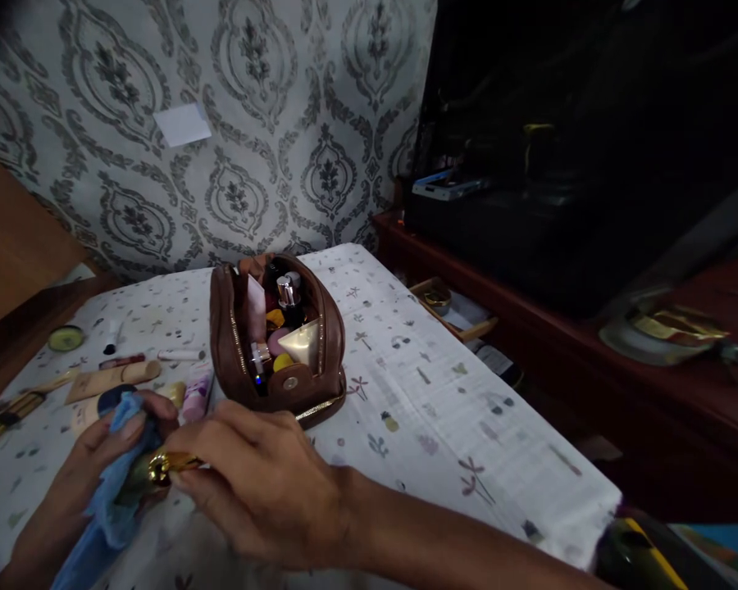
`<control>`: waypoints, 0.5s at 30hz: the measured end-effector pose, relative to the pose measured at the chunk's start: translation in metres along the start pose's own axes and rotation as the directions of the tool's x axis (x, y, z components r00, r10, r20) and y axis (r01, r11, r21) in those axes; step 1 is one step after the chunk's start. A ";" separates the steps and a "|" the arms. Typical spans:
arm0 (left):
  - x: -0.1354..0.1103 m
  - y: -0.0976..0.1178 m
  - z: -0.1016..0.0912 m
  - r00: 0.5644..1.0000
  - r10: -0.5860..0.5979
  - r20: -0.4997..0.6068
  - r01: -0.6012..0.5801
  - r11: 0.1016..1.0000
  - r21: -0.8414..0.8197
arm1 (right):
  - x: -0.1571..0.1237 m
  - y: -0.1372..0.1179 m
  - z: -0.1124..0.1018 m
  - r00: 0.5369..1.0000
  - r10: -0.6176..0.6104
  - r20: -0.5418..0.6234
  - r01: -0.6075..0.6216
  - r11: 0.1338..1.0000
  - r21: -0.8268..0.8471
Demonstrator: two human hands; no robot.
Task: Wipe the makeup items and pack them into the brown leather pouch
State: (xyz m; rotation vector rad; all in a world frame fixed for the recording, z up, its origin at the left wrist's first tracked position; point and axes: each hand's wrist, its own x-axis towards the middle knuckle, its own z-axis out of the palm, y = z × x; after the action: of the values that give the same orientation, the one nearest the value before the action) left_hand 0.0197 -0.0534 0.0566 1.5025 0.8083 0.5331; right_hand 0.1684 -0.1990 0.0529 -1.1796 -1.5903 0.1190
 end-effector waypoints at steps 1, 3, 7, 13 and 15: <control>-0.004 0.007 0.007 1.000 -0.018 0.009 0.018 1.000 -0.012 | -0.001 -0.003 -0.009 1.000 -0.011 0.004 0.011 1.000 -0.012; -0.007 0.019 0.019 0.998 -0.029 0.049 0.029 1.000 0.007 | -0.003 -0.006 -0.026 1.000 -0.008 0.023 0.009 0.999 -0.036; 0.002 0.029 0.029 0.956 0.146 0.253 -0.216 0.936 0.279 | -0.009 -0.010 -0.055 0.999 0.034 0.008 -0.033 0.997 -0.071; 0.016 0.014 0.038 0.536 0.584 0.609 -0.814 0.166 0.557 | -0.010 -0.002 -0.087 0.963 0.077 -0.257 -0.111 0.986 -0.122; 0.017 0.008 0.043 0.430 0.600 0.674 -0.827 -0.038 0.561 | -0.008 0.003 -0.094 0.943 0.101 -0.318 -0.159 0.974 -0.162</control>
State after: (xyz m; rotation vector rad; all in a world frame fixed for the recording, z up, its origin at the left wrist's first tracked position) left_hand 0.0643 -0.0685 0.0577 3.0051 -0.1746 0.7306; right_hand 0.2432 -0.2481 0.0834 -1.3764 -1.2676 -0.1265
